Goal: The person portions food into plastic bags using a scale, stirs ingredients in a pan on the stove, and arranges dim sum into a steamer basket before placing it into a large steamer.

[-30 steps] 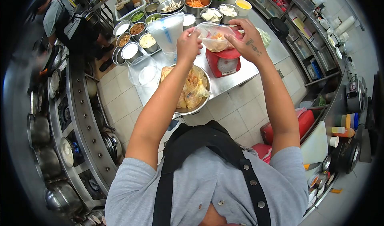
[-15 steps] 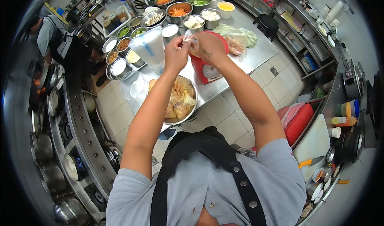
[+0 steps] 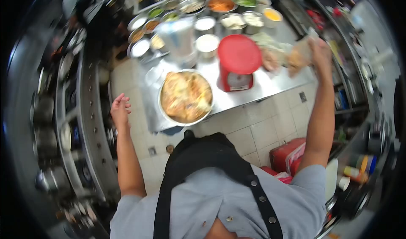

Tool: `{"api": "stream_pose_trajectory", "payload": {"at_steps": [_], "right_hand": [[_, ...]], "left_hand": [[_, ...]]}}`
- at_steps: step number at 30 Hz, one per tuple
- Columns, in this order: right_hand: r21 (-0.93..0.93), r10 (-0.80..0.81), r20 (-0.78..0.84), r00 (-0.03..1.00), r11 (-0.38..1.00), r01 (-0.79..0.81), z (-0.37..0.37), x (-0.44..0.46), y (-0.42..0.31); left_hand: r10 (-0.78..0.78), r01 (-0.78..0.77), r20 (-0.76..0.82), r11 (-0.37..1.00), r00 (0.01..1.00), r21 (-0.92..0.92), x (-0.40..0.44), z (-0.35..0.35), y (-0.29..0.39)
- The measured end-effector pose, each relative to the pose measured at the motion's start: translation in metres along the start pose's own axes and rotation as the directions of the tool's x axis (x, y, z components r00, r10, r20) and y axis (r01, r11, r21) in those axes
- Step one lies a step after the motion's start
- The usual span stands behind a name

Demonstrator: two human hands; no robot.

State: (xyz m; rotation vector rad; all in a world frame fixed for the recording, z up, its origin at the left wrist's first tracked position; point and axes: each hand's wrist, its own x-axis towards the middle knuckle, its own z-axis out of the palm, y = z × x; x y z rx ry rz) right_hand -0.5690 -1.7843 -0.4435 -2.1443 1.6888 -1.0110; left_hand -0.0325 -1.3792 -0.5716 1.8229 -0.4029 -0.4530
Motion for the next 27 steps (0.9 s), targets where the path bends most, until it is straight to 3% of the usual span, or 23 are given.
{"api": "stream_pose_trajectory", "payload": {"at_steps": [1, 2, 3, 5, 7, 9, 10, 11, 12, 13, 15, 17, 18, 19, 21, 23, 25, 26, 27], "right_hand": [[-0.123, -0.036, 0.001, 0.999, 0.992, 0.036, 0.013, 0.004, 0.021], [-0.244, -0.073, 0.002, 0.997, 0.967, 0.071, 0.026, 0.008, 0.043], [-0.096, 0.124, -0.012, 0.992, 0.988, -0.125, 0.042, 0.004, 0.051], [-0.17, -0.041, -0.099, 0.994, 0.985, 0.023, 0.07, 0.002, 0.085], [-0.073, 0.155, 0.028, 0.987, 0.986, -0.153, 0.104, 0.001, 0.107], [-0.115, 0.27, 0.256, 0.928, 0.962, -0.248, 0.13, 0.001, 0.126], [-0.149, 0.324, 0.356, 0.876, 0.946, -0.289, 0.141, -0.001, 0.134], [-0.229, 0.187, 0.157, 0.97, 0.962, -0.148, 0.149, -0.012, 0.141], [-0.33, 0.016, -0.036, 0.999, 0.943, -0.027, 0.153, -0.023, 0.149], [-0.212, 0.082, -0.071, 0.994, 0.973, -0.095, 0.147, -0.038, 0.137], [0.03, 0.24, -0.143, 0.96, 0.971, -0.238, 0.119, -0.075, 0.079], [-0.125, 0.182, -0.184, 0.966, 0.97, -0.207, 0.122, -0.078, 0.145], [-0.04, 0.246, -0.191, 0.95, 0.965, -0.258, 0.114, -0.086, 0.146], [0.053, 0.306, -0.192, 0.933, 0.952, -0.301, 0.112, -0.094, 0.13], [0.143, 0.295, -0.224, 0.929, 0.953, -0.269, 0.087, -0.102, 0.066], [0.17, 0.29, -0.186, 0.939, 0.951, -0.26, 0.063, -0.099, 0.007], [0.113, 0.225, -0.097, 0.97, 0.97, -0.214, 0.058, -0.073, 0.011], [0.053, 0.249, -0.076, 0.966, 0.968, -0.245, 0.059, -0.056, 0.016], [-0.003, 0.275, -0.054, 0.96, 0.961, -0.276, 0.06, -0.034, 0.023]], "left_hand": [[-0.074, 0.077, -0.117, 0.997, 0.99, 0.021, -0.003, -0.022, -0.038], [-0.179, 0.188, -0.119, 0.98, 0.977, 0.066, -0.006, -0.038, -0.076], [-0.285, 0.297, -0.119, 0.949, 0.951, 0.102, -0.011, -0.055, -0.112], [-0.473, 0.479, -0.075, 0.865, 0.878, 0.151, -0.032, -0.063, -0.165], [-0.582, 0.55, 0.014, 0.775, 0.813, 0.311, -0.053, -0.05, -0.196], [-0.622, 0.565, 0.088, 0.755, 0.778, 0.334, -0.069, -0.03, -0.228], [-0.599, 0.527, 0.112, 0.766, 0.793, 0.368, -0.077, -0.02, -0.234], [-0.575, 0.485, 0.139, 0.777, 0.806, 0.401, -0.083, -0.01, -0.238], [-0.548, 0.435, 0.135, 0.771, 0.826, 0.465, -0.087, -0.004, -0.248], [-0.516, 0.374, 0.144, 0.761, 0.845, 0.53, -0.087, 0.005, -0.255], [-0.489, 0.376, 0.133, 0.793, 0.862, 0.479, -0.092, 0.011, -0.244], [-0.475, 0.388, 0.25, 0.862, 0.844, 0.326, -0.093, -0.003, -0.243], [-0.553, 0.423, 0.258, 0.802, 0.792, 0.422, -0.086, -0.015, -0.248], [-0.637, 0.453, 0.195, 0.7, 0.746, 0.552, -0.075, -0.033, -0.268], [-0.682, 0.563, 0.164, 0.696, 0.713, 0.446, -0.063, -0.082, -0.264], [-0.656, 0.59, -0.026, 0.659, 0.754, 0.466, -0.045, -0.136, -0.257], [-0.569, 0.577, -0.173, 0.678, 0.804, 0.456, -0.022, -0.192, -0.249], [-0.426, 0.486, -0.234, 0.755, 0.874, 0.44, 0.0, -0.232, -0.289], [-0.401, 0.469, -0.244, 0.782, 0.883, 0.411, 0.016, -0.262, -0.284]]}}
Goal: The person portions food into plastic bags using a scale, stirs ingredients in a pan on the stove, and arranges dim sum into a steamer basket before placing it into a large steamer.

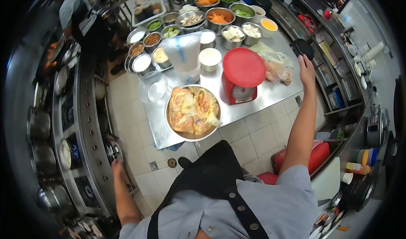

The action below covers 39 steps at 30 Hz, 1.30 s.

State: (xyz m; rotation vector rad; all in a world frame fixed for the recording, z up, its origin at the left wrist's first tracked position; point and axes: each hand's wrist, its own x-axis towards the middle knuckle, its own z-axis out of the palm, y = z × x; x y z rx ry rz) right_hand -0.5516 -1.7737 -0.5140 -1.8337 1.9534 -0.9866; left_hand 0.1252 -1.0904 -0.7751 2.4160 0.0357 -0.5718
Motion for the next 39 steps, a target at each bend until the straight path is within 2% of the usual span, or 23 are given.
{"api": "stream_pose_trajectory", "payload": {"at_steps": [2, 4, 6, 8, 11, 14, 16, 18, 19, 20, 22, 23, 24, 26, 27, 29, 30, 31, 32, 33, 35, 36, 39], "right_hand": [[0.027, 0.086, 0.125, 0.988, 0.996, -0.09, 0.006, 0.05, 0.011], [-0.096, 0.099, 0.215, 0.972, 0.992, -0.08, 0.037, 0.11, 0.045], [-0.339, 0.092, 0.373, 0.923, 0.94, 0.044, 0.082, 0.165, 0.085], [-0.549, 0.179, 0.603, 0.778, 0.8, 0.241, 0.114, 0.183, 0.092], [-0.523, 0.008, 0.659, 0.752, 0.724, 0.45, 0.17, 0.202, 0.161], [-0.263, 0.162, 0.532, 0.831, 0.965, -0.02, 0.134, 0.196, 0.143], [-0.135, -0.05, 0.365, 0.93, 0.985, 0.106, 0.102, 0.2, 0.13], [-0.11, -0.211, 0.132, 0.969, 0.968, 0.226, 0.063, 0.192, 0.114], [-0.137, -0.272, -0.003, 0.962, 0.953, 0.269, 0.041, 0.18, 0.096], [-0.107, -0.255, -0.007, 0.967, 0.962, 0.253, 0.009, 0.163, 0.069], [0.066, -0.374, -0.135, 0.917, 0.92, 0.385, -0.025, 0.13, 0.056], [0.131, -0.379, -0.123, 0.917, 0.91, 0.393, -0.044, 0.103, 0.039], [0.185, -0.34, -0.146, 0.929, 0.913, 0.363, -0.052, 0.076, 0.031], [0.513, -0.416, -0.022, 0.909, 0.776, 0.367, -0.053, 0.029, 0.029], [0.643, -0.427, 0.083, 0.9, 0.713, 0.279, -0.052, 0.002, 0.026], [0.489, -0.673, 0.116, 0.73, 0.679, 0.548, -0.036, -0.045, 0.022], [0.472, -0.664, 0.068, 0.744, 0.679, 0.563, -0.028, -0.069, 0.019], [0.444, -0.649, 0.022, 0.76, 0.688, 0.575, -0.021, -0.089, 0.026], [0.588, -0.493, 0.016, 0.87, 0.708, 0.391, 0.0, -0.105, 0.052], [0.709, -0.311, 0.04, 0.95, 0.679, 0.192, 0.018, -0.115, 0.078], [0.886, -0.125, 0.171, 0.977, 0.454, -0.097, 0.016, -0.105, 0.095], [0.864, -0.237, 0.137, 0.962, 0.503, 0.001, -0.019, -0.105, 0.049], [0.931, -0.29, 0.202, 0.935, 0.352, -0.092, 0.018, -0.103, 0.099]], "left_hand": [[-0.121, 0.113, -0.165, 0.992, 0.979, -0.056, -0.057, -0.038, 0.078], [-0.063, 0.049, -0.213, 0.996, 0.975, -0.073, -0.036, -0.073, 0.079], [-0.049, -0.005, -0.293, 0.983, 0.955, -0.182, -0.074, -0.085, 0.12], [0.037, -0.126, -0.31, 0.954, 0.95, -0.272, -0.087, -0.097, 0.146], [0.303, -0.407, -0.349, 0.869, 0.887, -0.282, -0.208, -0.058, 0.265], [0.626, -0.685, -0.281, 0.68, 0.728, -0.262, -0.311, -0.011, 0.36], [0.808, -0.781, -0.149, 0.478, 0.57, -0.402, -0.362, 0.027, 0.403], [0.947, -0.78, 0.073, 0.299, 0.312, -0.55, -0.409, 0.081, 0.443], [0.954, -0.69, 0.18, 0.299, 0.242, -0.659, -0.421, 0.11, 0.452], [0.948, -0.609, 0.268, 0.316, 0.172, -0.728, -0.435, 0.146, 0.461], [0.87, -0.36, 0.49, 0.477, 0.062, -0.801, -0.471, 0.219, 0.492], [0.82, -0.271, 0.567, 0.565, 0.078, -0.78, -0.491, 0.258, 0.503], [0.645, -0.173, 0.749, 0.763, 0.151, -0.623, -0.505, 0.297, 0.509], [0.536, 0.064, 0.844, 0.843, -0.033, -0.533, -0.531, 0.395, 0.497], [0.524, 0.181, 0.851, 0.841, -0.036, -0.51, -0.556, 0.404, 0.507], [0.578, 0.401, 0.816, 0.744, 0.013, -0.534, -0.584, 0.415, 0.521], [0.681, 0.238, 0.712, 0.673, 0.172, -0.701, -0.574, 0.468, 0.507], [0.708, -0.052, 0.621, 0.672, 0.335, -0.739, -0.572, 0.454, 0.505], [0.663, -0.056, 0.669, 0.723, 0.337, -0.688, -0.57, 0.451, 0.5], [0.594, -0.121, 0.755, 0.801, 0.276, -0.586, -0.569, 0.443, 0.501], [0.769, -0.435, 0.615, 0.621, 0.175, -0.652, -0.58, 0.466, 0.489], [0.826, -0.566, 0.553, 0.506, 0.103, -0.651, -0.587, 0.459, 0.484], [0.899, -0.435, 0.434, 0.369, -0.056, -0.821, -0.594, 0.434, 0.488]]}}
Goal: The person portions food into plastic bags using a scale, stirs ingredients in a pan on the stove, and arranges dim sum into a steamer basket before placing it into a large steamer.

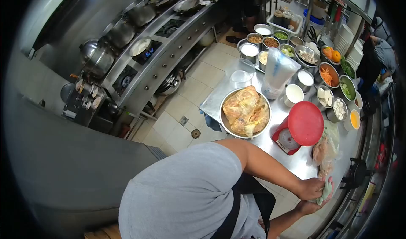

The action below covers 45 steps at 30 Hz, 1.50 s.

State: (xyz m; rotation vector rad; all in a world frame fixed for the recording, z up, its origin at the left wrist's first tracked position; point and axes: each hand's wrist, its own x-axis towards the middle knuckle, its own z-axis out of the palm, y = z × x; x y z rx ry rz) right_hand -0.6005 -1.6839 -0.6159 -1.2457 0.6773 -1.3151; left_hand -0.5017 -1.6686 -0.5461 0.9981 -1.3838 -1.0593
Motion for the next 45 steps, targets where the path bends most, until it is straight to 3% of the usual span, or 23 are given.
{"api": "stream_pose_trajectory", "payload": {"at_steps": [2, 3, 4, 5, 6, 8, 10, 11, 13, 17, 20, 21, 22, 23, 24, 26, 27, 30, 32, 33, 35, 41, 45], "right_hand": [[0.065, 0.004, -0.008, 1.0, 0.998, -0.004, -0.048, -0.015, 0.015], [-0.086, 0.052, -0.279, 0.959, 0.993, -0.079, -0.017, -0.026, -0.006], [-0.414, -0.04, -0.368, 0.929, 0.902, -0.125, -0.016, -0.033, -0.007], [-0.178, -0.1, -0.419, 0.902, 0.984, 0.027, 0.016, -0.028, -0.026], [0.139, 0.058, -0.345, 0.937, 0.99, -0.01, 0.015, -0.013, -0.04], [0.194, 0.116, -0.363, 0.925, 0.98, -0.046, 0.002, 0.015, -0.05], [-0.471, -0.261, -0.108, 0.959, 0.863, 0.181, -0.001, 0.058, -0.068], [-0.606, -0.356, -0.024, 0.934, 0.748, 0.27, -0.003, 0.082, -0.073], [-0.72, -0.502, -0.037, 0.864, 0.613, 0.325, -0.01, 0.142, -0.078], [-0.941, -0.654, 0.002, 0.756, 0.255, 0.223, -0.067, 0.267, -0.036], [-0.908, -0.358, 0.313, 0.88, 0.158, 0.387, -0.076, 0.303, 0.024], [-0.915, 0.088, 0.331, 0.939, 0.271, 0.298, -0.092, 0.312, 0.041], [-0.885, 0.308, 0.393, 0.867, -0.13, 0.447, -0.101, 0.319, 0.037], [-0.982, 0.218, 0.101, 0.971, -0.135, 0.132, -0.041, 0.292, -0.003], [-0.952, -0.048, 0.205, 0.978, 0.224, 0.21, -0.031, 0.283, -0.013], [-0.827, 0.092, -0.007, 0.996, 0.559, -0.057, 0.05, 0.243, -0.065], [-0.7, 0.02, 0.135, 0.991, 0.709, 0.081, 0.117, 0.198, -0.087], [-0.462, -0.106, 0.569, 0.815, 0.78, 0.423, 0.318, 0.06, -0.123], [-0.324, -0.022, 0.738, 0.674, 0.865, 0.383, 0.406, -0.001, -0.107], [-0.47, 0.183, 0.773, 0.607, 0.809, 0.354, 0.455, -0.035, -0.115], [-0.309, 0.143, 0.918, 0.369, 0.842, 0.443, 0.534, -0.082, -0.089], [-0.165, 0.13, 0.984, 0.122, 0.922, 0.35, 0.707, -0.199, -0.05], [-0.222, 0.233, 0.972, -0.038, 0.956, 0.191, 0.795, -0.242, -0.002]], "left_hand": [[0.224, -0.084, -0.37, 0.93, 0.902, 0.358, 0.008, 0.027, -0.038], [0.268, -0.126, -0.324, 0.908, 0.907, 0.399, 0.013, 0.017, -0.032], [0.312, -0.17, -0.277, 0.883, 0.909, 0.437, 0.018, 0.008, -0.028], [0.354, -0.215, -0.229, 0.855, 0.907, 0.471, 0.023, -0.001, -0.024], [0.375, -0.212, -0.238, 0.832, 0.896, 0.513, 0.023, -0.003, -0.008], [0.424, -0.236, -0.254, 0.808, 0.869, 0.54, 0.015, -0.02, 0.032], [0.431, -0.321, -0.195, 0.848, 0.881, 0.422, -0.005, -0.054, 0.076], [0.414, -0.358, -0.134, 0.88, 0.9, 0.312, -0.017, -0.077, 0.095], [0.346, -0.339, -0.007, 0.923, 0.938, 0.179, -0.054, -0.127, 0.121], [0.16, -0.113, -0.194, 0.965, 0.968, 0.235, -0.148, -0.212, 0.129], [-0.079, 0.206, -0.5, 0.957, 0.863, 0.205, -0.24, -0.266, 0.125], [-0.138, 0.284, -0.589, 0.945, 0.796, 0.163, -0.269, -0.28, 0.125], [-0.126, 0.364, -0.65, 0.898, 0.749, 0.246, -0.301, -0.298, 0.127], [-0.122, 0.469, -0.727, 0.832, 0.676, 0.297, -0.332, -0.311, 0.133], [-0.079, 0.471, -0.783, 0.834, 0.617, 0.287, -0.366, -0.324, 0.136], [-0.054, 0.543, -0.914, 0.818, 0.402, 0.19, -0.434, -0.345, 0.126], [-0.05, 0.549, -0.959, 0.827, 0.28, 0.117, -0.466, -0.354, 0.124], [0.014, 0.558, -0.999, 0.829, 0.048, 0.038, -0.556, -0.391, 0.122], [-0.001, 0.559, -1.0, 0.829, -0.028, -0.016, -0.605, -0.416, 0.118], [0.004, 0.57, -0.995, 0.82, -0.095, -0.051, -0.636, -0.429, 0.121], [0.029, 0.624, -0.988, 0.778, -0.152, -0.073, -0.69, -0.448, 0.122], [0.079, 0.665, -0.909, 0.708, -0.41, -0.238, -0.819, -0.497, 0.153], [0.092, 0.554, -0.815, 0.776, -0.572, -0.301, -0.888, -0.512, 0.162]]}}
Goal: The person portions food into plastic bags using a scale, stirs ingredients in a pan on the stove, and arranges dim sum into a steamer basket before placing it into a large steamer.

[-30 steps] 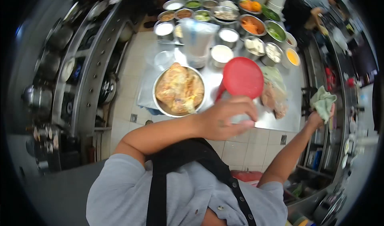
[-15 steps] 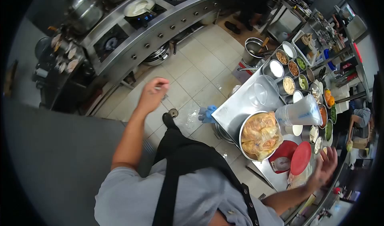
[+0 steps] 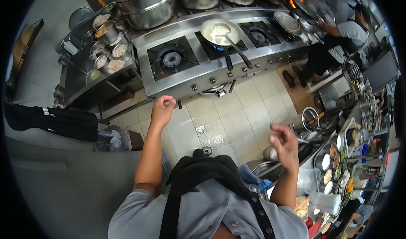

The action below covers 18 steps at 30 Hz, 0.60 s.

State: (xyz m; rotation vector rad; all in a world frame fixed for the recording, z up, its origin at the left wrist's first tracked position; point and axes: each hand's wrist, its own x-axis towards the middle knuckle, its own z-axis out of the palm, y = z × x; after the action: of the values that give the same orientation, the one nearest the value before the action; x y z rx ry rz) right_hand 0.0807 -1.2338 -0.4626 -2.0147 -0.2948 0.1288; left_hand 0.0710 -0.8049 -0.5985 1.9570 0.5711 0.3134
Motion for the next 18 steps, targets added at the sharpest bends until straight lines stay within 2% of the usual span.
{"api": "stream_pose_trajectory", "payload": {"at_steps": [2, 4, 6, 7, 9, 10, 12, 14, 16, 18], "right_hand": [[0.176, 0.07, -0.014, 0.997, 0.982, -0.066, 0.011, 0.078, 0.038], [0.24, 0.222, -0.023, 0.975, 0.948, -0.21, 0.018, 0.168, 0.068], [0.226, 0.399, -0.033, 0.916, 0.896, -0.382, 0.033, 0.254, 0.11], [0.258, 0.457, 0.04, 0.889, 0.854, -0.451, 0.045, 0.287, 0.121], [0.297, 0.559, 0.193, 0.806, 0.75, -0.591, 0.066, 0.345, 0.143], [0.433, 0.501, 0.428, 0.752, 0.616, -0.658, 0.076, 0.367, 0.15], [0.525, 0.421, 0.579, 0.698, 0.462, -0.715, 0.1, 0.396, 0.158], [0.54, 0.32, 0.646, 0.693, 0.451, -0.711, 0.119, 0.414, 0.175], [0.564, 0.322, 0.553, 0.769, 0.535, -0.629, 0.12, 0.402, 0.146], [0.532, 0.31, 0.525, 0.793, 0.608, -0.589, 0.104, 0.398, 0.134]], "left_hand": [[-0.059, 0.059, 0.002, 0.99, 0.998, -0.125, 0.007, -0.011, -0.003], [-0.085, 0.091, 0.038, 0.97, 0.996, -0.226, 0.012, -0.014, -0.018], [-0.082, 0.109, 0.113, 0.958, 0.99, -0.264, 0.019, -0.004, -0.046], [-0.08, 0.12, 0.149, 0.952, 0.986, -0.283, 0.024, 0.001, -0.054], [-0.17, 0.229, 0.214, 0.928, 0.962, -0.294, 0.031, 0.011, -0.037], [-0.217, 0.289, 0.25, 0.91, 0.944, -0.298, 0.036, 0.021, -0.029], [-0.244, 0.311, 0.29, 0.927, 0.925, -0.212, 0.055, 0.049, -0.037], [-0.292, 0.354, 0.335, 0.924, 0.896, -0.143, 0.076, 0.076, -0.031], [-0.35, 0.414, 0.391, 0.906, 0.851, -0.092, 0.098, 0.105, -0.014], [-0.365, 0.46, 0.489, 0.883, 0.792, -0.086, 0.128, 0.144, -0.003]]}}
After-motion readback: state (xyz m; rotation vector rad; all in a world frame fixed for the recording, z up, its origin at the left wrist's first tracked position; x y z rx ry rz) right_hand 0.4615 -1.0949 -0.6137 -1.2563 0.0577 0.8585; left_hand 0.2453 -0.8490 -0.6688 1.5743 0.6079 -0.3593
